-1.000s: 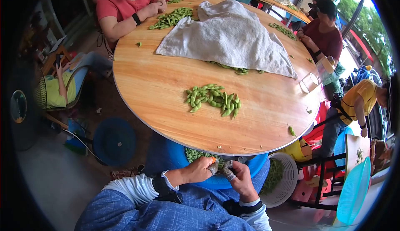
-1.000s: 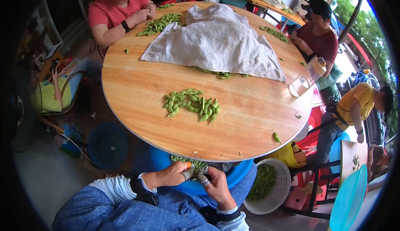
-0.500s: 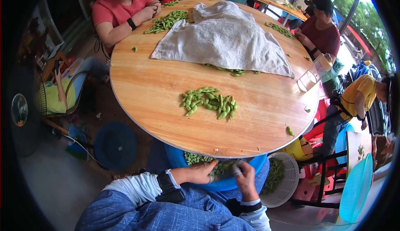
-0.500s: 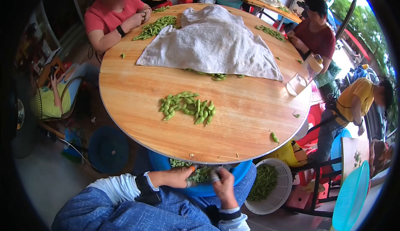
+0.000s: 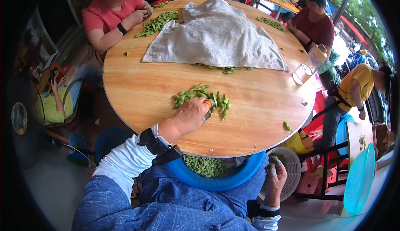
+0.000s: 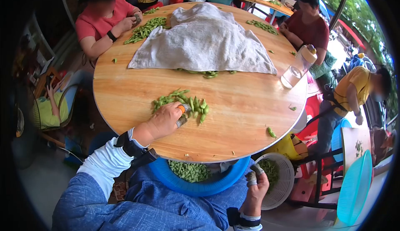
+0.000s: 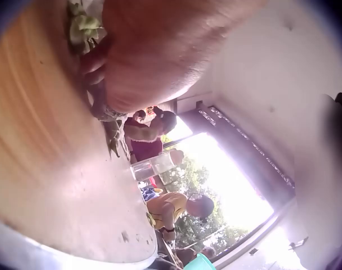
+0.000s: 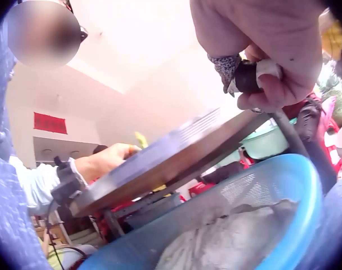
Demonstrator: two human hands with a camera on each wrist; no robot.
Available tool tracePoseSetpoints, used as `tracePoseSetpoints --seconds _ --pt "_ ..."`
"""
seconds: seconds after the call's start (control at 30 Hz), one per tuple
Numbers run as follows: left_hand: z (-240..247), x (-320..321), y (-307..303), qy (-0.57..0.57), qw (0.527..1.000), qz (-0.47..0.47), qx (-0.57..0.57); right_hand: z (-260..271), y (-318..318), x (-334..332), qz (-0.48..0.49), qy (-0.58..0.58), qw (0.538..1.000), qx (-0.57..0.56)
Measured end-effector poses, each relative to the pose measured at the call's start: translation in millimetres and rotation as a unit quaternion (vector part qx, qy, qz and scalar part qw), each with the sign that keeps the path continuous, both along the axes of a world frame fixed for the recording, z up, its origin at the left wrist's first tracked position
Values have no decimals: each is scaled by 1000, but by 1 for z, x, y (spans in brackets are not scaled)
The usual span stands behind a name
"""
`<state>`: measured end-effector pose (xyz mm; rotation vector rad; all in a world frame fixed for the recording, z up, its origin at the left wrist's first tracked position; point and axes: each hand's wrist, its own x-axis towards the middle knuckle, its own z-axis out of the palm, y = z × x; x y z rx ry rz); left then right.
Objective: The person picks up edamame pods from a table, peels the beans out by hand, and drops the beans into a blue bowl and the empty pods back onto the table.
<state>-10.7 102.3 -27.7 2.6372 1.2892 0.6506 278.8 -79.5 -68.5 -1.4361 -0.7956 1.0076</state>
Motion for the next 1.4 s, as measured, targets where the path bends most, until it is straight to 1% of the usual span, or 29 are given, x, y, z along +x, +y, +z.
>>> tracePoseSetpoints --seconds 0.07,0.1,0.17,0.2,0.23,0.27,0.3,0.33,0.37,0.43,0.47,0.57,0.6,0.7,0.73,0.83,0.9,0.97,1.0,1.07,1.1,1.13,1.17,1.27,1.37,1.4 --pt "5 -2 -5 18 1000 -8 11 8 6 -21 36 -3 999 19" --pt "10 -4 -9 -49 998 -5 -31 12 8 -32 62 28 997 32" --pt "19 -8 -22 -180 977 0 -114 32 14 -58 137 35 989 34" --pt "8 -8 -30 -362 902 21 -235 41 18 -70 178 74 981 32" --pt "9 -6 -39 -442 848 5 -293 47 23 -80 218 112 969 30" --pt "16 -5 -49 -517 782 -11 -347 50 29 -90 240 180 954 19" --pt "21 -5 -59 -585 707 -25 -397 53 35 -98 260 248 933 8" --pt "21 0 -70 -634 650 -45 -416 54 40 -105 279 314 907 -3" --pt "22 3 -78 -644 630 -61 -429 54 45 -109 290 355 889 -4" --pt "29 10 -95 -663 566 -64 -485 52 52 -115 307 434 847 -6" --pt "22 8 -98 -630 599 -75 -490 54 52 -117 274 431 859 -13" --pt "18 9 -108 -563 704 -99 -421 48 48 -108 252 341 905 45" --pt "18 8 -109 -539 710 -97 -443 51 45 -106 236 305 921 49" --pt "18 9 -102 -435 738 -93 -507 53 40 -102 255 220 939 73" --pt "22 10 -98 -387 762 -121 -506 54 39 -102 257 202 941 82" --pt "14 9 -92 -280 821 -206 -453 56 36 -100 266 150 947 103" --pt "8 8 -97 -318 770 -178 -524 57 34 -98 274 117 949 105" --pt "5 7 -102 -375 710 -150 -577 60 31 -100 239 132 959 79" --pt "6 6 -102 -352 765 -148 -519 62 29 -102 222 140 963 66" --pt "13 5 -103 -298 858 -143 -394 65 26 -103 228 144 962 31" --pt "14 5 -104 -253 905 -142 -311 65 25 -104 230 146 962 12" --pt "16 5 -104 -205 943 -139 -225 64 24 -103 240 155 958 4" --pt "18 5 -104 -154 969 -135 -136 64 24 -103 250 163 954 -4" --pt "39 4 -108 -71 983 -132 -104 63 23 -103 257 179 950 -18" --pt "35 5 -108 -68 986 -146 -33 63 23 -106 241 189 952 -24" --pt "36 5 -108 -59 987 -148 -25 63 23 -107 233 192 953 -25"
